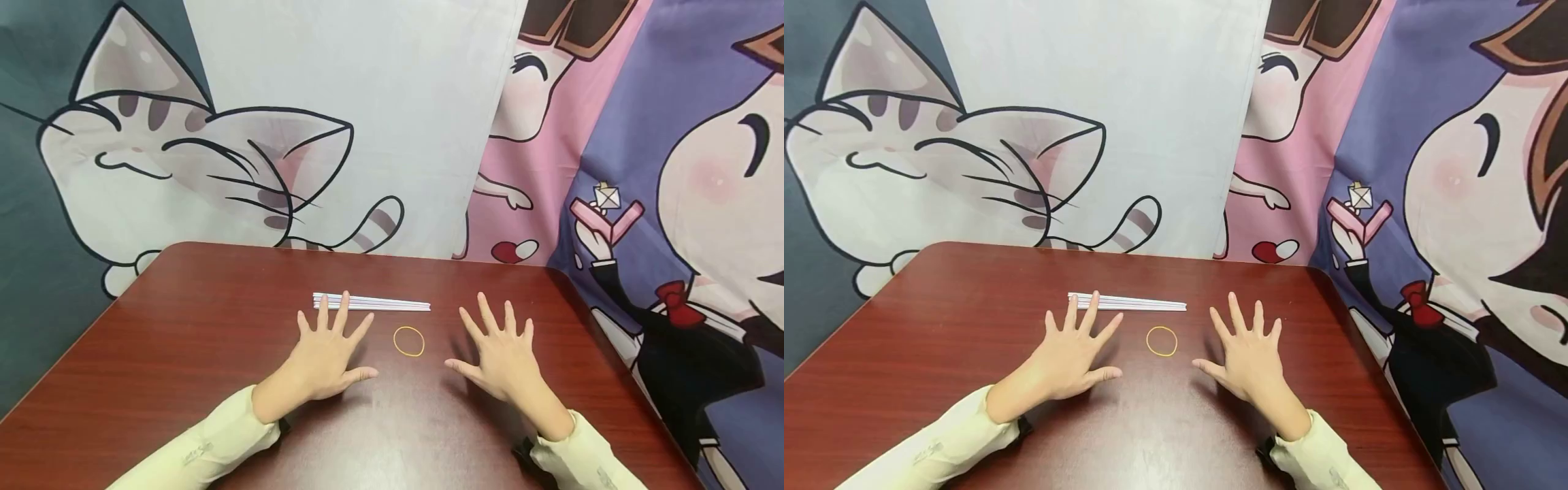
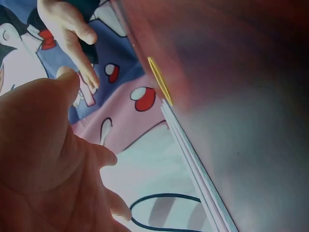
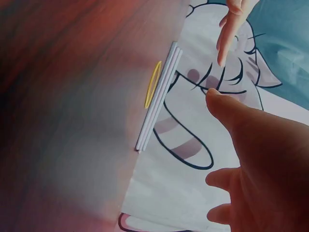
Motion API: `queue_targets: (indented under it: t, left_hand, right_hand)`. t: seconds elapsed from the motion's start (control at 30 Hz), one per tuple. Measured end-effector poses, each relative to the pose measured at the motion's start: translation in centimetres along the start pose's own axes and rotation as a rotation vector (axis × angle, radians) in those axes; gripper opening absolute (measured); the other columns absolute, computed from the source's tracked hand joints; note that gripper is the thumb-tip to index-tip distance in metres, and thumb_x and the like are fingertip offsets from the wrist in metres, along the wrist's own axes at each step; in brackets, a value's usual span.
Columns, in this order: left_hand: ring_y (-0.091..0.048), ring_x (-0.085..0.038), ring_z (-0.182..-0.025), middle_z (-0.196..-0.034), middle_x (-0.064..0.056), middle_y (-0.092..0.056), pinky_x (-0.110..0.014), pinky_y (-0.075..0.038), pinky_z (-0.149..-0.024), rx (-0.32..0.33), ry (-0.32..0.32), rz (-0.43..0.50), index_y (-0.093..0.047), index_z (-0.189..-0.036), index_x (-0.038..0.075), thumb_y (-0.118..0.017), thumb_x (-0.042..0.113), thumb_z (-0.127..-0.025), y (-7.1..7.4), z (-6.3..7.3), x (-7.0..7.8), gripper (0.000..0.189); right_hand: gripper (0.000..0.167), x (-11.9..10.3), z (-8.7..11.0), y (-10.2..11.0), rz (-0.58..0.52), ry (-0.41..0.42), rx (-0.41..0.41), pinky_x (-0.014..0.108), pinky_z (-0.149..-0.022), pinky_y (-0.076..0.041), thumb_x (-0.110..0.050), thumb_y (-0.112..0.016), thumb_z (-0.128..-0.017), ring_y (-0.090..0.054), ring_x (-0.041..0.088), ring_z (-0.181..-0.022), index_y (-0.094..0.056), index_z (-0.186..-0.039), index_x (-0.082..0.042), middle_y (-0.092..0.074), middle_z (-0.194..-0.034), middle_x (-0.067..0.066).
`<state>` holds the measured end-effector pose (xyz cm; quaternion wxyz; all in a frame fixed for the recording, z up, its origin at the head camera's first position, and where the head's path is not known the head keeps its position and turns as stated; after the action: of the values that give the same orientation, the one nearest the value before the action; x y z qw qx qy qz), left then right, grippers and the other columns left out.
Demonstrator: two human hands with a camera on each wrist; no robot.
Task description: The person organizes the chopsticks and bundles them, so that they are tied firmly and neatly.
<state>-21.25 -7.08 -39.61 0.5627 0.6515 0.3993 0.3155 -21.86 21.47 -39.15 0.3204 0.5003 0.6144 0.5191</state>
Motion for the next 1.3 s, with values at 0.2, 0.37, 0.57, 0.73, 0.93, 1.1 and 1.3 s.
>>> queue_targets:
  t: [0.2,0.37,0.57,0.73,0.93,1.1,1.3]
  left_hand:
    - [-0.017,-0.06,-0.141,-0.16,-0.029,-0.014,-0.083,-0.022,-0.094,-0.022,0.022,0.012,-0.034,-0.155,0.024,-0.047,0.078,-0.084,-0.6,-0.7,-1.0,0.09]
    - [-0.018,-0.059,-0.141,-0.159,-0.029,-0.016,-0.082,-0.021,-0.096,-0.028,0.044,0.02,-0.035,-0.155,0.024,-0.047,0.075,-0.086,-1.3,-1.5,-2.0,0.086]
    - [-0.023,-0.058,-0.14,-0.16,-0.027,-0.016,-0.08,-0.026,-0.096,-0.069,0.059,0.033,-0.033,-0.155,0.025,-0.045,0.072,-0.09,-1.6,-2.2,-2.9,0.081]
    - [-0.043,-0.049,-0.132,-0.155,-0.022,-0.034,-0.067,-0.039,-0.096,-0.128,-0.015,0.005,-0.038,-0.153,0.022,-0.046,0.057,-0.098,-1.6,-3.2,-3.5,0.066]
    - [-0.054,-0.039,-0.12,-0.142,-0.014,-0.052,-0.056,-0.048,-0.089,-0.015,-0.091,-0.026,-0.052,-0.143,0.02,-0.057,0.034,-0.097,-1.6,-6.0,-4.2,0.049]
    - [-0.054,-0.037,-0.12,-0.142,-0.014,-0.05,-0.052,-0.047,-0.09,-0.068,-0.04,0.047,-0.048,-0.146,0.02,-0.062,0.033,-0.094,-2.6,-8.3,-5.9,0.055]
    - [-0.053,-0.027,-0.124,-0.138,-0.005,-0.057,-0.054,-0.039,-0.101,-0.186,-0.047,0.39,-0.047,-0.146,0.02,-0.07,0.037,-0.09,-4.6,-9.4,-9.0,0.062]
  right_hand:
    - [0.094,0.4,-0.7,-0.6,0.008,-0.015,-0.03,0.08,-0.097,-0.02,-0.081,-0.054,-0.077,-0.027,0.056,-0.138,-0.041,-0.152,-0.024,-0.023,-0.162,0.013]
    - [0.094,0.5,-1.6,-1.2,0.013,-0.016,-0.036,0.08,-0.096,-0.021,-0.081,-0.053,-0.078,-0.027,0.057,-0.138,-0.041,-0.152,-0.024,-0.024,-0.162,0.014]
    - [0.094,0.1,-2.8,-1.3,-0.005,-0.006,-0.04,0.08,-0.096,-0.021,-0.078,-0.057,-0.078,-0.029,0.056,-0.137,-0.041,-0.151,-0.022,-0.025,-0.161,0.015]
    - [0.088,-1.4,-4.9,-0.8,-0.123,0.085,-0.001,0.068,-0.092,-0.037,-0.063,-0.064,-0.084,-0.047,0.048,-0.126,-0.039,-0.152,-0.013,-0.036,-0.155,0.019]
    - [0.057,-3.1,-8.8,-0.6,-0.329,0.189,0.073,0.051,-0.076,-0.053,-0.039,-0.068,-0.088,-0.063,0.033,-0.106,-0.055,-0.137,-0.011,-0.061,-0.128,0.012]
    - [0.049,-4.2,-12.1,-2.8,-0.487,0.229,-0.02,0.05,-0.082,-0.053,-0.031,-0.07,-0.088,-0.063,0.029,-0.11,-0.06,-0.13,-0.009,-0.064,-0.123,0.01]
    - [0.05,-3.7,-14.8,-7.2,-0.883,0.209,-0.177,0.043,-0.091,-0.051,-0.019,-0.081,-0.081,-0.068,0.026,-0.104,-0.063,-0.123,0.0,-0.07,-0.115,0.013]
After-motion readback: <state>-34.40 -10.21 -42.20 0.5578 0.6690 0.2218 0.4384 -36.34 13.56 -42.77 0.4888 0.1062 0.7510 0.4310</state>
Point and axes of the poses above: each hand's wrist, its own z-axis away from the middle knuckle, its own y-axis out of the back of the hand, x = y × z, the point moved 5 cm from there along -z, towards the middle knuckle
